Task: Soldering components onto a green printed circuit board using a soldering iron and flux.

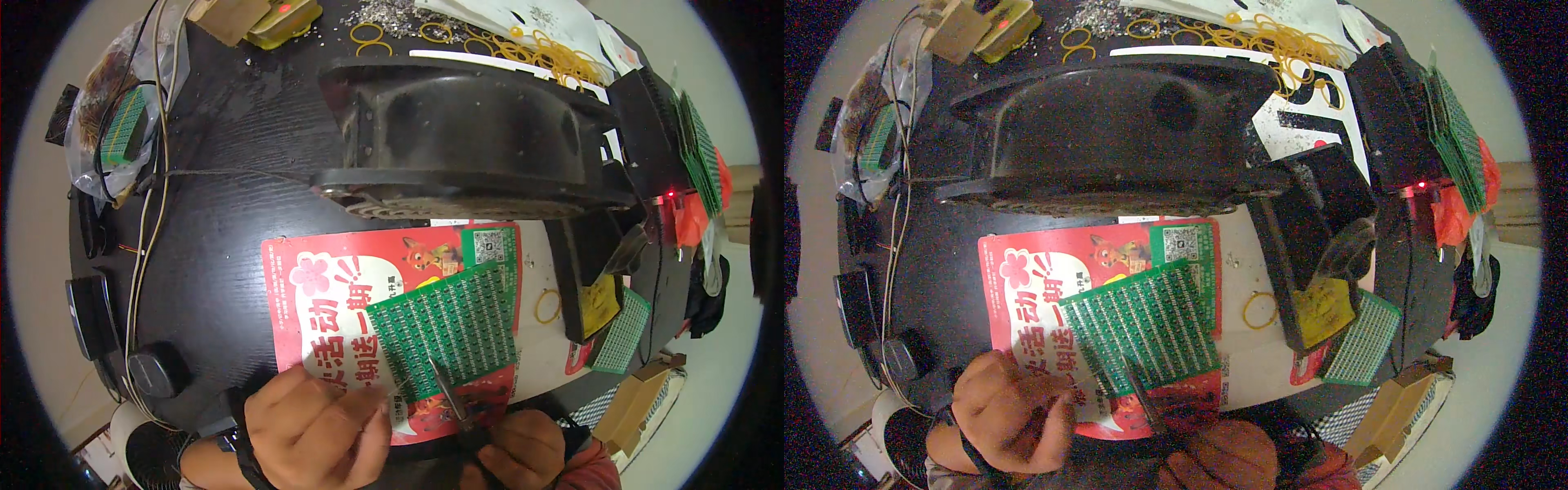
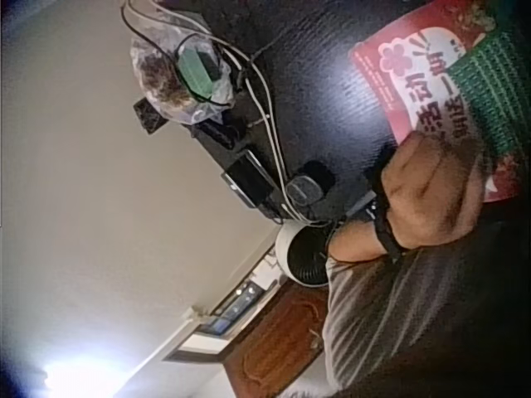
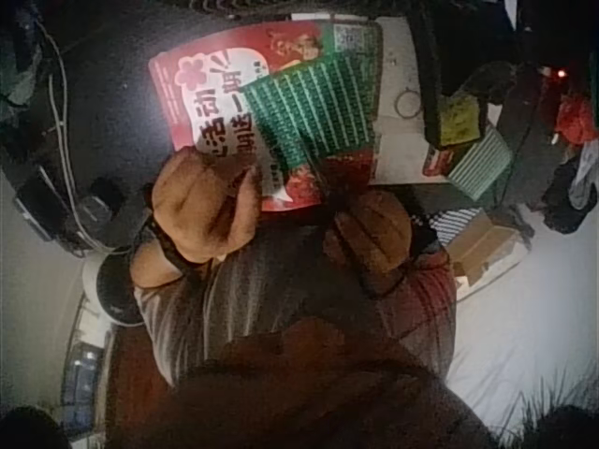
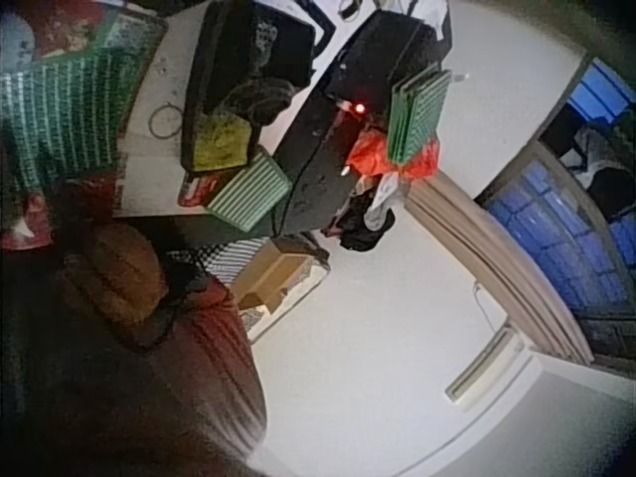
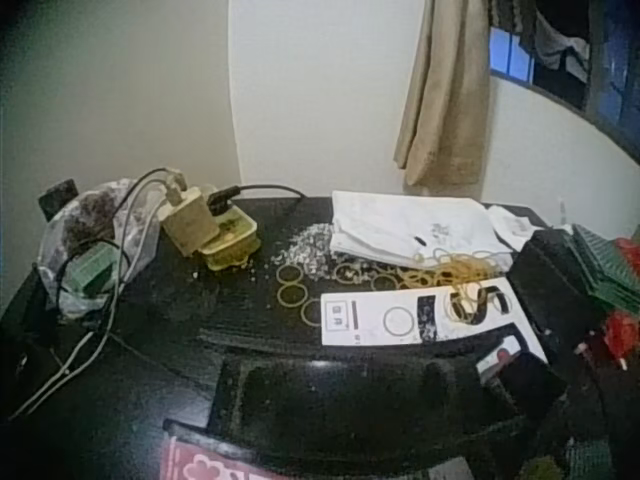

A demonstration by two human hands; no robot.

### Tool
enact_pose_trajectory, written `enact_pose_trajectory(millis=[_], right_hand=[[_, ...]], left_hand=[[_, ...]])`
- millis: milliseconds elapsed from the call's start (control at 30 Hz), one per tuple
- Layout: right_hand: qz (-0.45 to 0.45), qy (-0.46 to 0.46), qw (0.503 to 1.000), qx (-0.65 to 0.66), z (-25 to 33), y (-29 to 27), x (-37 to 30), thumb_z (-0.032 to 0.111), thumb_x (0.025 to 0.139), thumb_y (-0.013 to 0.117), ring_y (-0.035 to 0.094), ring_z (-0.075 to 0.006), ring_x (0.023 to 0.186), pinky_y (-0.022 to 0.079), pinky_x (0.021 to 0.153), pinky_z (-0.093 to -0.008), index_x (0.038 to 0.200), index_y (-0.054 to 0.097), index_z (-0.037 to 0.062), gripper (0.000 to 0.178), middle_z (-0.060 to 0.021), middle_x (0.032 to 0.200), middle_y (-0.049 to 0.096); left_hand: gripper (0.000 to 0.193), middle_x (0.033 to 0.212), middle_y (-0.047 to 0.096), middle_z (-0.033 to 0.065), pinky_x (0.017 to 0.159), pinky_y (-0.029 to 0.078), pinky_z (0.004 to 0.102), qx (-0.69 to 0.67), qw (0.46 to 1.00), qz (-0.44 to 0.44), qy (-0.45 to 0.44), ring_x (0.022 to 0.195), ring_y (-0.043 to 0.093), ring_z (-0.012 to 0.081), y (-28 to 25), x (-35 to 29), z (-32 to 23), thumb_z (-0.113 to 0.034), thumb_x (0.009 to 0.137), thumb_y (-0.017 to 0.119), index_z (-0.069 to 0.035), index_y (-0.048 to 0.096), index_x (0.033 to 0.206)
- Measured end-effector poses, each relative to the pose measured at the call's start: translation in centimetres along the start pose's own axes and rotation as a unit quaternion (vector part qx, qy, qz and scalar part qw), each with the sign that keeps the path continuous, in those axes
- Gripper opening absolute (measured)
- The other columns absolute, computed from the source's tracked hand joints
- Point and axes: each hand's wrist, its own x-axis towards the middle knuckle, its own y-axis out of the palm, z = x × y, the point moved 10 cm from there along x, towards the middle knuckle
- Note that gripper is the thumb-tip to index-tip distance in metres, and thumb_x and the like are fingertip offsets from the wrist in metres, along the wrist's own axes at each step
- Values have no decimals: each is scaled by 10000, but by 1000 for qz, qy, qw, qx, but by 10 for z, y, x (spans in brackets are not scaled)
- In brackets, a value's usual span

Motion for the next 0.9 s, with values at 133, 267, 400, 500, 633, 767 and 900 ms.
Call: enact_pose_trajectory(millis=[133, 267, 400, 500, 633, 767, 900], right_hand=[[-1, 3, 1000, 1, 0, 0, 1, 189, 817, 663, 625, -275, 721, 559, 657, -390, 878, 643, 15, 185, -116, 785, 616], [-2, -3, 1000, -6, 0, 0, -1, 195, 824, 660, 625, -279, 733, 560, 658, -397, 871, 643, 18, 184, -116, 788, 615], [-1, -3, 1000, -7, 1, -1, -1, 205, 833, 657, 620, -279, 747, 556, 652, -400, 869, 646, 24, 185, -110, 807, 610], [11, 10, 1000, -4, 2, -2, -4, 208, 835, 658, 615, -276, 758, 547, 642, -396, 873, 648, 28, 185, -106, 821, 607], [8, 0, 1000, -25, 1, -2, -10, 208, 836, 657, 612, -277, 773, 539, 639, -392, 880, 652, 31, 182, -104, 827, 608], [9, 10, 1000, -8, -1, -1, -8, 207, 833, 660, 615, -278, 792, 541, 658, -404, 895, 656, 35, 183, -99, 827, 610], [24, 27, 999, -9, 1, -4, -3, 207, 825, 667, 619, -278, 798, 544, 675, -412, 909, 660, 38, 189, -100, 836, 616]], left_hand=[[141, 658, 627, 88, 449, 403, 300, -3, 1000, 7, 2, 470, 528, 197, 3, -1, 0, -39, 626, 694, -6, 651, 756], [146, 668, 627, 89, 467, 440, 308, -6, 1000, 11, 5, 489, 556, 211, 6, -1, -1, -39, 623, 695, -5, 652, 758], [150, 668, 626, 87, 481, 471, 312, -3, 1000, 2, 26, 512, 581, 217, 7, -3, -4, -40, 623, 694, -2, 657, 763], [156, 672, 629, 86, 480, 477, 314, -3, 999, 2, 34, 514, 582, 213, 9, -4, -4, -42, 618, 692, 3, 662, 765], [158, 665, 627, 81, 478, 476, 312, -1, 999, 14, 45, 504, 576, 208, 11, -3, -8, -43, 608, 691, 8, 666, 756], [162, 653, 618, 75, 464, 456, 304, -2, 999, 13, 42, 494, 557, 199, 12, -4, -6, -44, 597, 691, 9, 668, 749], [170, 654, 618, 73, 455, 435, 298, 2, 998, 18, 58, 490, 542, 190, 13, -5, -9, -45, 587, 691, 6, 671, 748]])
